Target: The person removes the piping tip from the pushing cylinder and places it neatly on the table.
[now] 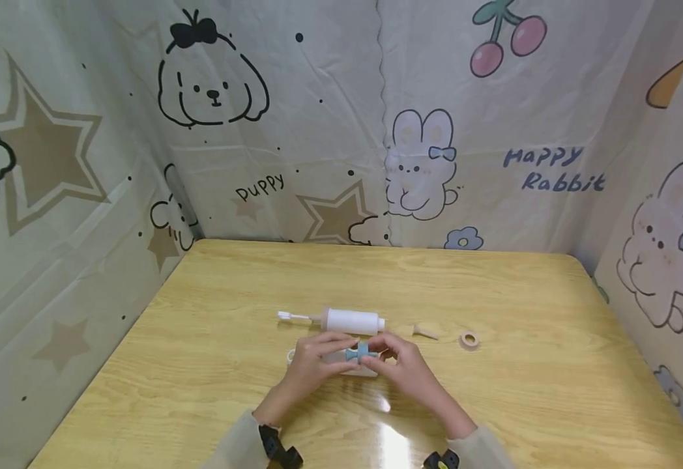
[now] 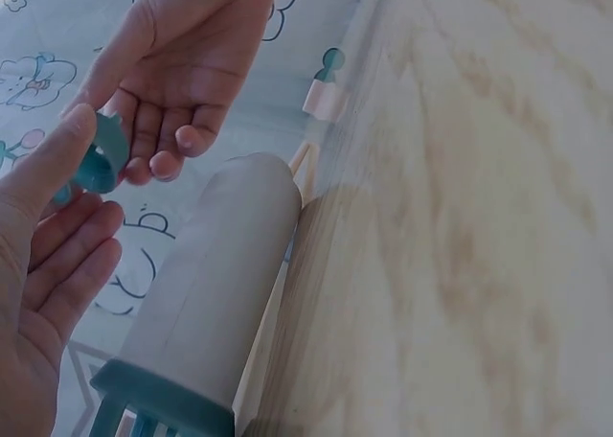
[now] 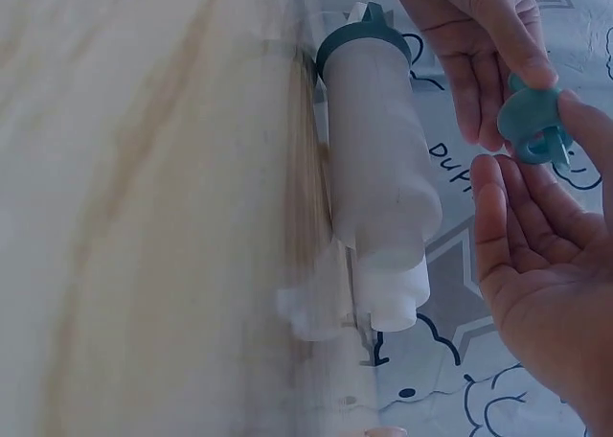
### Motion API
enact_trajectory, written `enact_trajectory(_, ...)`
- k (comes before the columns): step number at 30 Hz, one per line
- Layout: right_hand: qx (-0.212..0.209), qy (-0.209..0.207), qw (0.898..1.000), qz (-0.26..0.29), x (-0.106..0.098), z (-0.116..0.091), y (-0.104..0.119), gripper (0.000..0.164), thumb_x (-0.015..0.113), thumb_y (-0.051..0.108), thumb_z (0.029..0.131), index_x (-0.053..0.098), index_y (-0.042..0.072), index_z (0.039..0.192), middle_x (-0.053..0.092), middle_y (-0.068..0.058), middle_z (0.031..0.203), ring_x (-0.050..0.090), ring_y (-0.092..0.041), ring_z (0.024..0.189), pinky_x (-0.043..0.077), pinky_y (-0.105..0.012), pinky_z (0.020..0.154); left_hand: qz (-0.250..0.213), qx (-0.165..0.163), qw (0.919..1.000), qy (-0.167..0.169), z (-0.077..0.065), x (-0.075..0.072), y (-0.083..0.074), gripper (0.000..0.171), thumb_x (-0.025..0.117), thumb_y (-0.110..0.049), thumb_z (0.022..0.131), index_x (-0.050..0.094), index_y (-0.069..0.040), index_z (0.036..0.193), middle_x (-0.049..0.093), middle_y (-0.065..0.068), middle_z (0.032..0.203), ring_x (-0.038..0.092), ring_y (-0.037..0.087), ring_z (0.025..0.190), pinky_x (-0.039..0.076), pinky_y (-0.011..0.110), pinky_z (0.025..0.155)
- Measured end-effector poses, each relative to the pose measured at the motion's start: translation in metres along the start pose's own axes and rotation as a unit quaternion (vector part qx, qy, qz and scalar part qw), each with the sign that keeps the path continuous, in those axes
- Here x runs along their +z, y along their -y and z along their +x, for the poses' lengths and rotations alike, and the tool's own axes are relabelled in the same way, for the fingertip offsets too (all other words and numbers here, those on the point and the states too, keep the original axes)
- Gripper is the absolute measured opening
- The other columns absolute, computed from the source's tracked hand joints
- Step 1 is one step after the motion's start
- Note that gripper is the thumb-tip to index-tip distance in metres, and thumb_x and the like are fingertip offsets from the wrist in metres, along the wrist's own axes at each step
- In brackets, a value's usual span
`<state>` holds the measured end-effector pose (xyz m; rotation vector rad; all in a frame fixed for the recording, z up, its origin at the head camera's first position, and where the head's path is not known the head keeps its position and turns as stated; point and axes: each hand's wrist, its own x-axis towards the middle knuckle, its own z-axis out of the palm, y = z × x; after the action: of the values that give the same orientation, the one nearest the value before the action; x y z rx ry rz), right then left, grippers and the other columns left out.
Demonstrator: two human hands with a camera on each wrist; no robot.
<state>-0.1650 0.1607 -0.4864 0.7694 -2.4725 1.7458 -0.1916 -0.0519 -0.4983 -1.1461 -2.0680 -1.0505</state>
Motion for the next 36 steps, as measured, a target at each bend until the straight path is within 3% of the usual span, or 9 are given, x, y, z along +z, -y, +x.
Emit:
enact_trajectory(7,0.022,0.006,1.0,0.013,-0.004,-0.007,-0.001,0.015,0.066,0.011,0.092,0.065,0.006,0.107,0.068,-0.009,0.099,0.06,-0.001,0.087,0.054,-0.022,0.078,-0.026,-0.026,0.999,0.025,-0.003,-0.001,-0.002,0.034,0.084,-0.017,0.071,0.075,-0.004,0.101,0.076,0.009,0.098,0.074,0.016,0.088,0.054,0.011,0.085)
enact_trajectory(14,0.016,-0.002,0.999,0.028,-0.006,-0.01,-0.002,0.019,0.065,0.007,0.093,0.063,0.004,0.111,0.065,-0.007,0.101,0.059,-0.001,0.09,0.054,-0.022,0.078,-0.036,-0.003,0.9993,0.006,-0.003,0.0,0.002,0.026,0.084,-0.012,0.073,0.075,-0.005,0.097,0.077,0.006,0.092,0.073,0.013,0.085,0.055,0.013,0.084)
enact_trajectory(23,0.023,-0.014,0.999,0.026,-0.011,-0.011,-0.003,0.024,0.067,0.007,0.091,0.061,0.002,0.113,0.063,-0.01,0.104,0.058,0.0,0.091,0.054,-0.021,0.077,-0.053,-0.076,0.9956,0.01,-0.005,0.0,0.0,0.015,0.08,-0.008,0.077,0.074,-0.008,0.091,0.077,0.005,0.09,0.073,0.016,0.086,0.056,0.014,0.083)
enact_trajectory(30,-0.002,-0.026,1.0,-0.009,-0.022,-0.014,-0.005,0.026,0.07,0.005,0.088,0.058,-0.002,0.111,0.061,-0.012,0.1,0.057,0.0,0.088,0.054,-0.02,0.073,-0.048,-0.059,0.9971,-0.002,-0.002,0.001,0.001,0.014,0.081,-0.008,0.078,0.074,-0.007,0.09,0.076,0.006,0.089,0.073,0.015,0.084,0.056,0.014,0.08)
enact_trajectory(36,0.013,-0.035,0.999,-0.033,-0.035,-0.02,-0.008,0.027,0.07,0.006,0.089,0.057,0.0,0.111,0.061,-0.008,0.098,0.057,0.0,0.086,0.054,-0.019,0.072,-0.065,-0.054,0.9964,-0.011,0.0,0.004,0.001,0.016,0.081,-0.006,0.077,0.073,-0.006,0.091,0.076,0.007,0.09,0.073,0.016,0.084,0.057,0.015,0.082)
